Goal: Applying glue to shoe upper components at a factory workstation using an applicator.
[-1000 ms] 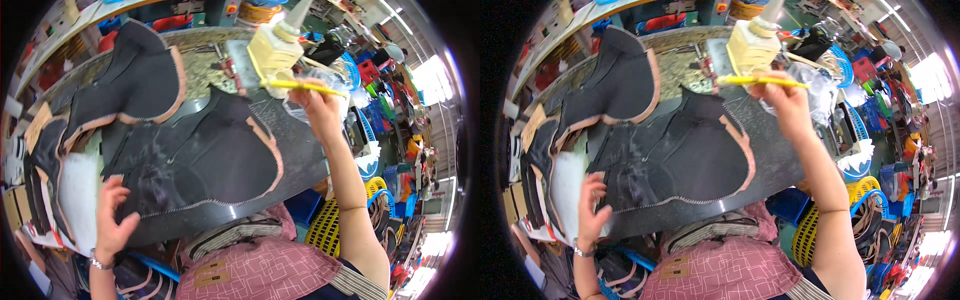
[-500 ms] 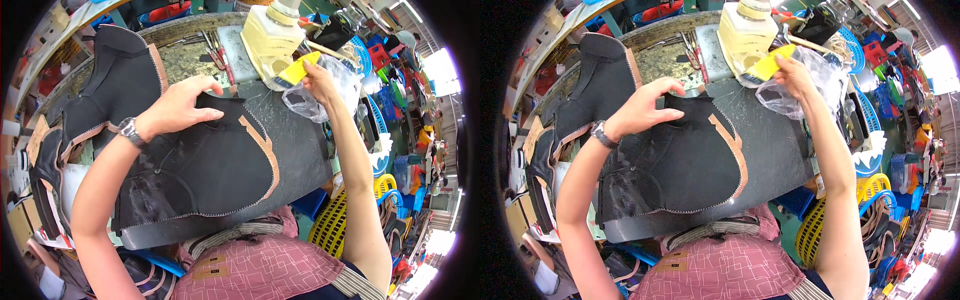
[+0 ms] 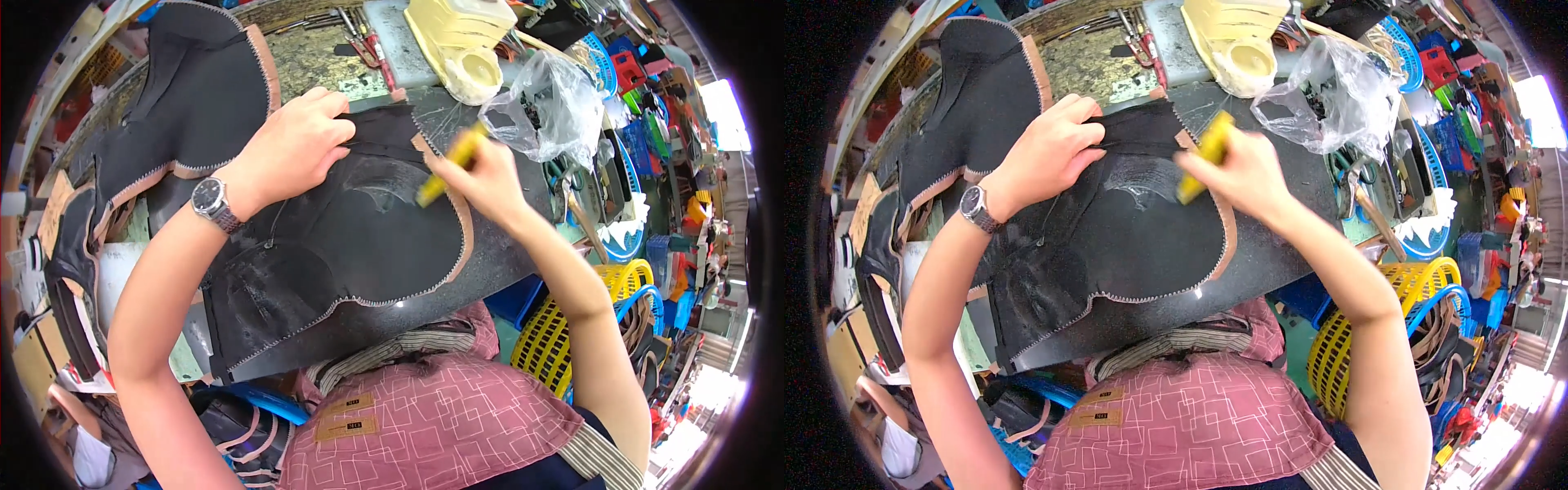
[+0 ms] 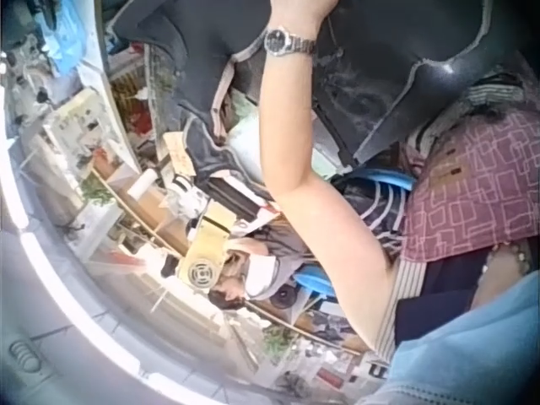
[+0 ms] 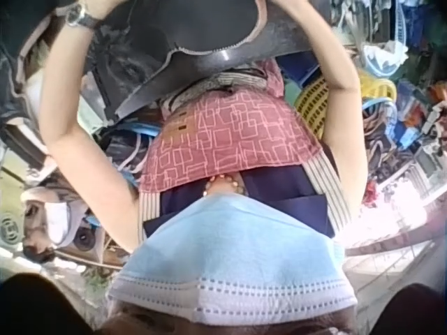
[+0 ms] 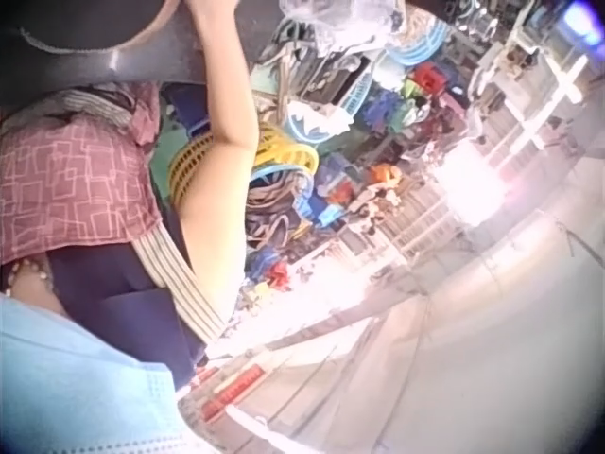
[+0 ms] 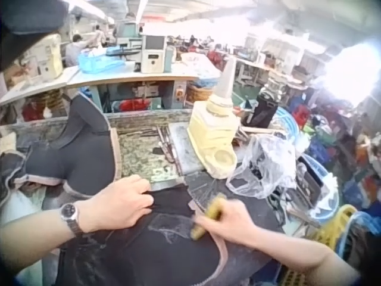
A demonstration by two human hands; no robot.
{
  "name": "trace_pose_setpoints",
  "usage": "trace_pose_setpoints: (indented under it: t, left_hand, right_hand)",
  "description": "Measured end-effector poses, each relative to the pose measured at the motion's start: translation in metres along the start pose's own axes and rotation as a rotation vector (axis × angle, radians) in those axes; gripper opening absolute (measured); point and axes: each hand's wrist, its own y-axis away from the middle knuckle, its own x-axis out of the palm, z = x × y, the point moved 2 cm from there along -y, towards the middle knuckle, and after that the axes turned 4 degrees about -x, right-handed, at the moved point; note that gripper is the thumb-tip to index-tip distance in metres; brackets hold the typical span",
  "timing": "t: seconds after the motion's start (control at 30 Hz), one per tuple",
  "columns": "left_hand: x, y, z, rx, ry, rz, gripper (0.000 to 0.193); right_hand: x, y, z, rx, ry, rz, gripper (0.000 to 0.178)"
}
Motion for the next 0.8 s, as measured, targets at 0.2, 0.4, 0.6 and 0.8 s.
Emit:
trace_pose_setpoints:
  t: [0.2,0.4,0.6,0.8]
  left_hand:
    - [0.001,0.012,-0.023,-0.064,-0.290,-0.282,0.025]
    - [0.012,0.083,-0.100,-0.155,0.166,0.203,0.041]
    - [0.040,0.112,-0.123,-0.235,-0.072,0.136,0.049]
    - [0.010,0.120,-0.120,-0.365,0.253,0.076,0.053]
  right_hand:
    - [-0.008,0.093,0.012,0.224,-0.176,0.076,0.029]
    - [0.017,0.018,0.033,-0.037,-0.394,-0.101,0.020]
    - [-0.022,0.078,0.010,0.072,-0.231,0.299,0.021]
    - [-0.098,-0.025,-0.032,0.017,-0.257,-0.339,0.020]
